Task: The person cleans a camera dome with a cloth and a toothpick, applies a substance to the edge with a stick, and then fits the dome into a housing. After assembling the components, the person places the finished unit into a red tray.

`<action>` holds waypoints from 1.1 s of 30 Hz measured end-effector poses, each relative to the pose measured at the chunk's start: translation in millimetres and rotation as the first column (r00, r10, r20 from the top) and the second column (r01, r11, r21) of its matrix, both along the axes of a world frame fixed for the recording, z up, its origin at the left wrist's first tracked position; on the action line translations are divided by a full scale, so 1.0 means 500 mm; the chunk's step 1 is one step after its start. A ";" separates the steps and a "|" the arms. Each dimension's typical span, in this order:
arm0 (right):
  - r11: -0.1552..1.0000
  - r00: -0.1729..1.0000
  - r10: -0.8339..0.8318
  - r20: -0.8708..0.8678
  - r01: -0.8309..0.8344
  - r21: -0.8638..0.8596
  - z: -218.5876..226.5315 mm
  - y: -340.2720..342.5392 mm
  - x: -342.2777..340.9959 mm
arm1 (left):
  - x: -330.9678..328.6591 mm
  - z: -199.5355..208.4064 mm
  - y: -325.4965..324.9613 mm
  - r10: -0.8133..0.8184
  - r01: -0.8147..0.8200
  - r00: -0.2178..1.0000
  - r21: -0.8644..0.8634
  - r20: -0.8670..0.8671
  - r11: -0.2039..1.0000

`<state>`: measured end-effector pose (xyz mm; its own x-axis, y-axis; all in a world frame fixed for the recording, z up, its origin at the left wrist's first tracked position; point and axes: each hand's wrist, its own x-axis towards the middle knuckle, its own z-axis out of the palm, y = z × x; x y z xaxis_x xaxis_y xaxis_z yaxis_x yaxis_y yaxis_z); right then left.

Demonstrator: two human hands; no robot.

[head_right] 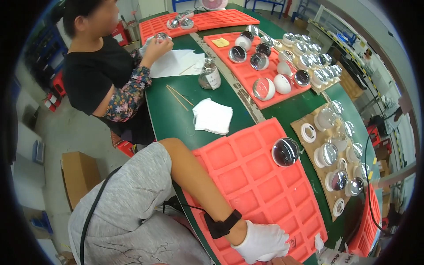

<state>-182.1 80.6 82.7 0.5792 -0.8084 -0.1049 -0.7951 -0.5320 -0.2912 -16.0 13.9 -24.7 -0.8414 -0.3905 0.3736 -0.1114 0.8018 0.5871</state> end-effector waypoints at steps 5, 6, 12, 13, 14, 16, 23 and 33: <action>0.997 0.991 -0.010 0.134 0.000 0.078 -0.020 0.001 -0.027 | 0.005 0.031 0.003 0.001 -0.001 1.000 -0.078 -0.005 0.997; 0.993 0.987 -0.031 0.160 0.011 0.121 -0.026 0.000 -0.032 | 0.006 0.032 0.003 -0.008 0.008 1.000 -0.090 0.008 0.996; 0.971 0.935 -0.203 0.290 0.153 0.186 -0.063 0.013 -0.045 | 0.005 0.015 -0.007 -0.005 0.006 1.000 -0.086 0.007 0.996; 0.964 0.931 -0.234 0.279 0.183 0.195 -0.065 0.022 -0.047 | -0.005 0.003 -0.005 -0.038 0.038 0.999 -0.078 -0.001 0.996; 0.975 0.928 -0.212 0.307 0.181 0.128 -0.066 0.027 -0.046 | -0.018 -0.006 -0.002 -0.078 0.077 0.997 -0.067 -0.014 0.995; 0.977 0.856 -0.200 0.476 0.211 0.030 -0.129 0.058 -0.062 | -0.037 0.007 0.007 -0.117 0.119 0.993 0.118 -0.023 0.986; 0.971 0.849 -0.220 0.480 0.240 0.020 -0.137 0.016 -0.036 | 0.011 0.017 -0.021 -0.004 0.004 0.997 0.003 0.077 1.000; 0.957 0.787 -0.275 0.552 0.282 0.074 -0.148 0.030 -0.060 | -0.019 -0.002 -0.012 -0.015 0.008 0.991 0.055 0.131 0.998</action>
<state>-212.3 95.4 8.5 0.2856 -0.9426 0.1731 -0.6160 -0.3189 -0.7203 -25.6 8.0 -25.9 -0.8864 -0.3970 0.2381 -0.1815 0.7711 0.6103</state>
